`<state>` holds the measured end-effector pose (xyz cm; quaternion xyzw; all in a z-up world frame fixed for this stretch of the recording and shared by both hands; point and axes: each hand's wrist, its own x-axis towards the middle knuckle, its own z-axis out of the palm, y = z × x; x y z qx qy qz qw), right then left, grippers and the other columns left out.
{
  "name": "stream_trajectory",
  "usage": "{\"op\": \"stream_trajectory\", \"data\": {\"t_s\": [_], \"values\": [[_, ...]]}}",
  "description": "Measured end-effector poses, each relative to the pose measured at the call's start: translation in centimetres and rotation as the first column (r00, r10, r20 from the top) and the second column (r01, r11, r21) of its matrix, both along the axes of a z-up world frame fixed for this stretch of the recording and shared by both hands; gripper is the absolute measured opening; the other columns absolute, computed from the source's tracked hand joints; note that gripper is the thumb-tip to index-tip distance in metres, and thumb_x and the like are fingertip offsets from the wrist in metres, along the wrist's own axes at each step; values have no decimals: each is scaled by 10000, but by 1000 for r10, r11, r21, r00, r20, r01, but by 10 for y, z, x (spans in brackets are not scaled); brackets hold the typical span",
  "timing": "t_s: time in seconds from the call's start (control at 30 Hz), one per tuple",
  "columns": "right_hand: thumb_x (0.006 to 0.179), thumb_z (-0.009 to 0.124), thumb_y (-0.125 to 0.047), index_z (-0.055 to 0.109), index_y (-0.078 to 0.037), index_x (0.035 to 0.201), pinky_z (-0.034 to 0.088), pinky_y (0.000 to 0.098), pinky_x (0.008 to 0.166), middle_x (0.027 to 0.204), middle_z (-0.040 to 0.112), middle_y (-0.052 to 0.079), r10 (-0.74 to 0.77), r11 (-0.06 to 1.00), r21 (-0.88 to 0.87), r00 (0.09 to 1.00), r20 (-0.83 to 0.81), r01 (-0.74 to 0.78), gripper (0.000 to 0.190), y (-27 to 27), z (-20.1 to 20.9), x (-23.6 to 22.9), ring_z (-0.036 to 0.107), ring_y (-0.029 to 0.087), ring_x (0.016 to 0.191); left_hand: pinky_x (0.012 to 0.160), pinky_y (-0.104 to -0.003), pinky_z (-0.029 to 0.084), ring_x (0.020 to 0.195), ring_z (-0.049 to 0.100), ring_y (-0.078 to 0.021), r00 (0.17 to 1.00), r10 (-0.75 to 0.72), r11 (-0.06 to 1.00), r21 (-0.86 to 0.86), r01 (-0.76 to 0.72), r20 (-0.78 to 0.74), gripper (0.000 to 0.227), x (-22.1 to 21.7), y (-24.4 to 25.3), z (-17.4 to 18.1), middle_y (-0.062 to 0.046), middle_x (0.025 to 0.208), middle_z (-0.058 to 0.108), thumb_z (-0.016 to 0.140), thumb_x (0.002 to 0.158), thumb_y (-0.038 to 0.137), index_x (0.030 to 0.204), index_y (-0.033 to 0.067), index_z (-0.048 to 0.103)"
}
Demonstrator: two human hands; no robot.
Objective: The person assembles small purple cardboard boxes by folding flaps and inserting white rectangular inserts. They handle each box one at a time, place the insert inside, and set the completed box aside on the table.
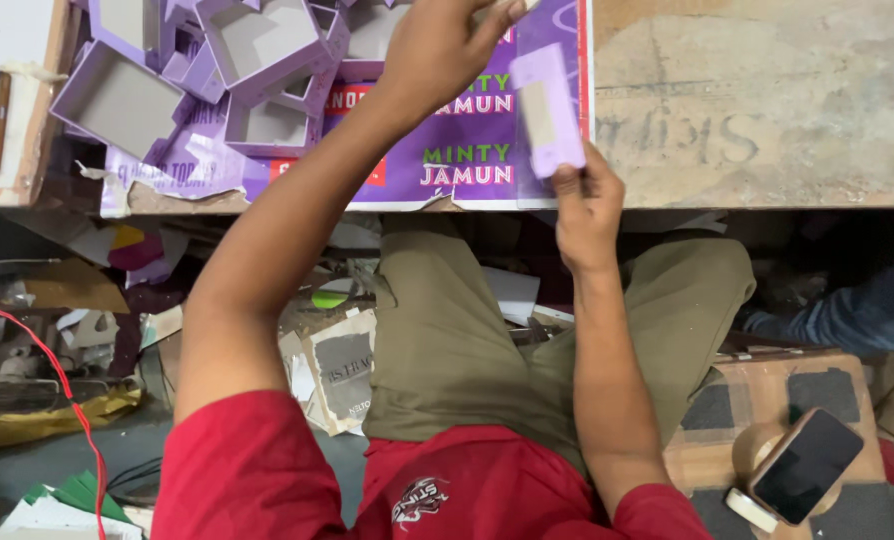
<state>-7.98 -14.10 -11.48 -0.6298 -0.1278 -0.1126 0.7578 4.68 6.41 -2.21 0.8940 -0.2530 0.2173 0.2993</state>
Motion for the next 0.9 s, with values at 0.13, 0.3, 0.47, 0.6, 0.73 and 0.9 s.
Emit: {"op": "stream_trajectory", "data": {"t_s": [0.13, 0.3, 0.47, 0.6, 0.73, 0.9], "values": [[997, 721, -234, 709, 19, 1211, 338, 476, 1052, 967, 654, 81, -33, 768, -597, 945, 326, 233, 332, 6, 1, -9, 552, 263, 987, 602, -437, 527, 604, 650, -318, 914, -282, 956, -4, 294, -292, 431, -49, 17, 15, -176, 697, 639, 732, 929, 272, 1292, 53, 654], [959, 785, -201, 610, -7, 921, 268, 544, 1187, 992, 595, 103, 33, 667, -695, 922, 386, 267, 264, 13, -10, -8, 544, 320, 1083, 564, -518, 494, 635, 665, -396, 971, -176, 873, 430, 230, -162, 500, -98, 21, -5, -175, 697, 675, 717, 780, 160, 1267, 66, 656], [928, 823, -193, 646, -2, 977, 233, 584, 1257, 1118, 630, 112, 59, 633, -698, 878, 475, 334, 265, 17, -18, -12, 547, 329, 1181, 630, -529, 492, 773, 683, -394, 987, -88, 925, 355, 132, -138, 234, -109, 26, -53, -127, 838, 702, 688, 869, 114, 1093, 79, 629], [863, 878, -245, 674, -16, 1199, 262, 578, 1203, 1251, 608, 168, -74, 669, -593, 835, 546, 447, 455, 20, -23, -24, 504, 394, 1229, 624, -483, 509, 717, 680, -361, 999, -45, 949, 313, 40, 10, 291, -119, 36, -72, -123, 834, 696, 676, 848, 93, 1136, 73, 641], [906, 887, -147, 641, -39, 1317, 395, 501, 1093, 1286, 592, 180, -159, 690, -555, 845, 511, 466, 491, 16, -34, -31, 493, 397, 1225, 590, -422, 508, 643, 659, -293, 965, 65, 938, 314, -146, 254, 276, -120, 60, -68, -111, 817, 688, 699, 889, 115, 1156, 52, 668], [932, 842, -36, 665, -30, 1272, 474, 452, 1047, 1214, 638, 142, -219, 681, -542, 843, 491, 492, 383, 16, -51, -31, 555, 344, 1178, 621, -447, 483, 672, 644, -310, 819, 311, 842, 259, -473, 482, 275, -90, 128, -38, -99, 802, 654, 677, 871, 27, 1144, 54, 699]]}}
